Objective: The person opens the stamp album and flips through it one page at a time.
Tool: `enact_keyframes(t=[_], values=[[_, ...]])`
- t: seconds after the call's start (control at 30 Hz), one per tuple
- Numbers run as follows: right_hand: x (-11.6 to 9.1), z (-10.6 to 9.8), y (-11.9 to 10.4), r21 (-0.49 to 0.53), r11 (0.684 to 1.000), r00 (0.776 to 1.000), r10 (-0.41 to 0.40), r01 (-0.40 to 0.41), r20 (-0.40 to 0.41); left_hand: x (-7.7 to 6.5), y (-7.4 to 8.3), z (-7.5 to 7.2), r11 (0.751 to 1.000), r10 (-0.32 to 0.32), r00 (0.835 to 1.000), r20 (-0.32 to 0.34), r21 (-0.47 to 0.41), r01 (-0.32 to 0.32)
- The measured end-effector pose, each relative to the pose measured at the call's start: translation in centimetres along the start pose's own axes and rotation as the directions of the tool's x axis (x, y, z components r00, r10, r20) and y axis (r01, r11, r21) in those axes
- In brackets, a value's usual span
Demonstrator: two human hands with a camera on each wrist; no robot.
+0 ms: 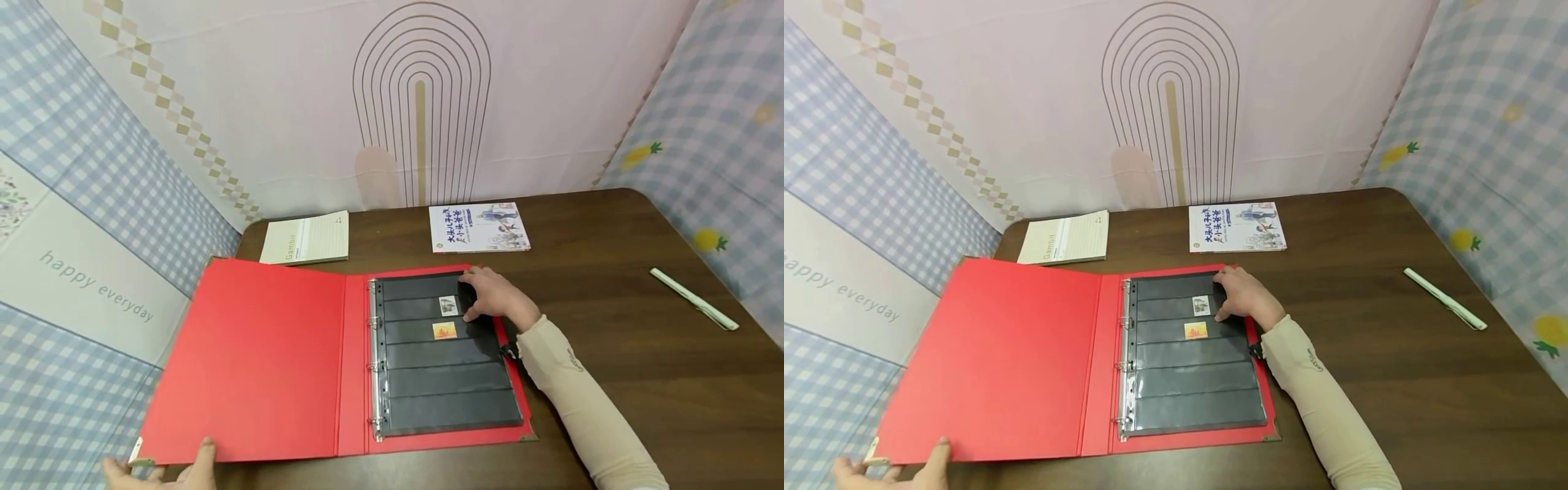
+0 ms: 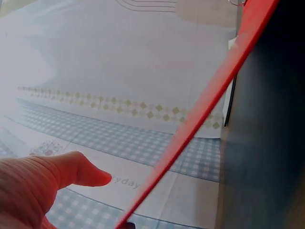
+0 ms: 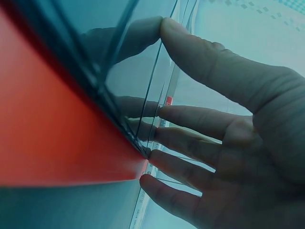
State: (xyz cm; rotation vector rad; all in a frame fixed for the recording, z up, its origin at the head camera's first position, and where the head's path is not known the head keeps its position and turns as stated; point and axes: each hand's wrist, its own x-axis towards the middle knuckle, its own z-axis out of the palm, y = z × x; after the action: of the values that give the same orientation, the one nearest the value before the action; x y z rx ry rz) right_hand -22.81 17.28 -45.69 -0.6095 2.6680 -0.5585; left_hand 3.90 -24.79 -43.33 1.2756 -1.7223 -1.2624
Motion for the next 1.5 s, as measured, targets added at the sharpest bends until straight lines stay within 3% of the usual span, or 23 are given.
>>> enact_keyframes(t=[0.13,0.2,0.27,0.37,0.5,0.6,0.83,1.07,1.17,1.27,1.37,1.5], values=[[0.0,0.0,0.1,0.002,1.0,1.0,0.004,-0.004,-0.002,-0.1,-0.2,0.1,0.967,0.112,0.994,0.001,0.229,-0.109],[0.0,0.0,0.1,0.008,1.0,1.0,0.006,-0.006,-0.003,0.1,-0.1,0.2,0.934,0.124,0.992,0.033,0.334,-0.128],[0.0,0.0,0.0,0.007,1.0,1.0,0.004,-0.004,-0.005,0.2,0.0,0.2,0.907,0.089,0.993,0.079,0.407,-0.114],[0.0,-0.1,0.0,0.004,1.0,1.0,0.0,0.0,-0.003,0.2,-0.2,0.6,0.892,0.078,0.988,0.131,0.434,-0.128],[0.0,-0.1,0.0,-0.004,1.0,1.0,0.002,-0.002,-0.004,0.4,-0.7,1.0,0.896,0.083,0.976,0.202,0.413,-0.161],[-0.1,0.0,0.0,-0.003,1.0,1.0,0.006,-0.006,-0.003,0.7,-0.7,1.0,0.874,0.081,0.968,0.239,0.449,-0.184],[0.0,0.0,-0.2,-0.003,1.0,1.0,0.009,-0.009,0.001,1.3,0.7,1.3,0.85,0.19,0.943,0.275,0.434,-0.297],[0.0,0.0,-0.2,-0.013,1.0,1.0,0.02,-0.02,0.004,1.1,1.7,2.9,0.803,0.335,0.869,0.364,0.372,-0.466],[0.0,0.0,-0.3,-0.004,1.0,1.0,0.015,-0.015,0.01,0.9,2.4,3.2,0.785,0.354,0.838,0.414,0.356,-0.508],[0.0,0.1,-0.3,-0.004,1.0,1.0,0.02,-0.02,0.013,0.8,3.6,3.8,0.772,0.332,0.802,0.496,0.345,-0.534],[0.0,0.0,-0.2,-0.01,0.999,0.999,0.033,-0.033,0.006,0.8,4.9,4.6,0.765,0.304,0.754,0.582,0.323,-0.557],[0.0,0.1,-0.2,-0.013,0.999,0.999,0.041,-0.041,0.003,0.6,6.1,6.0,0.75,0.275,0.706,0.653,0.314,-0.582]])
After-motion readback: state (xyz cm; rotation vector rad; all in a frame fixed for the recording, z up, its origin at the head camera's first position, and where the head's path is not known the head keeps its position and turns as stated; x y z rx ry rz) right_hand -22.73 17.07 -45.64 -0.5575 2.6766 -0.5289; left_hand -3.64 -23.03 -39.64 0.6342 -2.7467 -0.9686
